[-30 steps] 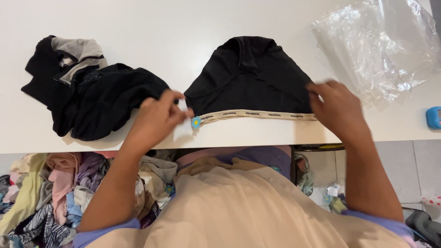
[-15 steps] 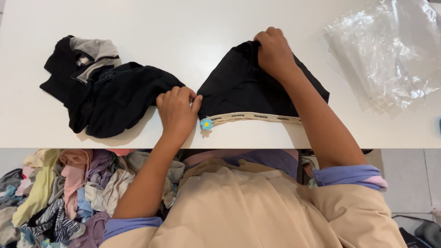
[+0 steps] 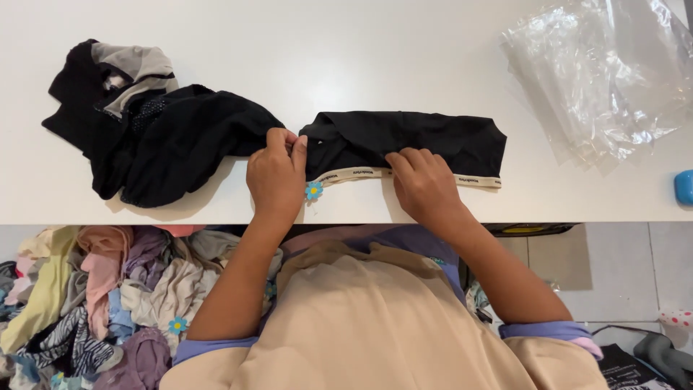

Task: Folding clothing items and packing them into individual plastic bags on a low table.

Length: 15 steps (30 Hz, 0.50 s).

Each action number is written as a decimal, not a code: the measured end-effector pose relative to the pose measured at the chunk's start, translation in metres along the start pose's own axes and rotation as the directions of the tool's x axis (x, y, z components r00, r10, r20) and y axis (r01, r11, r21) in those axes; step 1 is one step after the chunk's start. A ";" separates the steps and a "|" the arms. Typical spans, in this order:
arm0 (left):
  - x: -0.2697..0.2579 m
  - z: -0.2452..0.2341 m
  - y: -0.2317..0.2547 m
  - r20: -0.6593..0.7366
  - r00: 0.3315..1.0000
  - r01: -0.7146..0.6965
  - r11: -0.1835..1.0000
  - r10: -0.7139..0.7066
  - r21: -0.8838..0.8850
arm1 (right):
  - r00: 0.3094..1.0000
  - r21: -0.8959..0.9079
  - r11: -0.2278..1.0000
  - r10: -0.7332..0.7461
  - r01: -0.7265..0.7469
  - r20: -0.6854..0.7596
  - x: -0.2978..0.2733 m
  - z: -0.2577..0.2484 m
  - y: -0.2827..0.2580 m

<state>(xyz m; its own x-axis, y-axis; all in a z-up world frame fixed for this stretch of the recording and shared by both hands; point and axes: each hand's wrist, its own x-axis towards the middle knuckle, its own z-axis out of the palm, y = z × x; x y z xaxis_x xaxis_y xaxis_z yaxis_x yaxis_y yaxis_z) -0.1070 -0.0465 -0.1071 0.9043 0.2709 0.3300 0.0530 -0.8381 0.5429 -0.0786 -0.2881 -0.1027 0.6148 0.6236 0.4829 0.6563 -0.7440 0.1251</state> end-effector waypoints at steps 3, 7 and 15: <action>-0.001 -0.008 0.004 0.079 0.988 0.145 0.982 -0.136 -0.121 | 0.995 0.079 0.996 0.044 -0.037 -0.091 0.004 0.000 -0.002; 0.003 -0.012 0.007 0.130 0.968 0.241 0.941 -0.216 -0.238 | 0.986 0.079 0.997 0.011 0.002 -0.167 -0.002 0.024 -0.006; 0.033 -0.007 0.043 0.145 0.972 0.230 0.887 -0.186 -0.401 | 0.926 0.529 0.836 0.302 -0.145 -0.224 -0.033 -0.010 0.028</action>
<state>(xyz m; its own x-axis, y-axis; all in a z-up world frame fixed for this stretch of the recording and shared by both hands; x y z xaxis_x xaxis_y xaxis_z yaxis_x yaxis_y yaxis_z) -0.0774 -0.0705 -0.0674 0.9302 0.3509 0.1075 0.0849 -0.4907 0.8672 -0.0848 -0.3320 -0.1062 0.6698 0.2990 0.6797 0.6912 -0.5855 -0.4235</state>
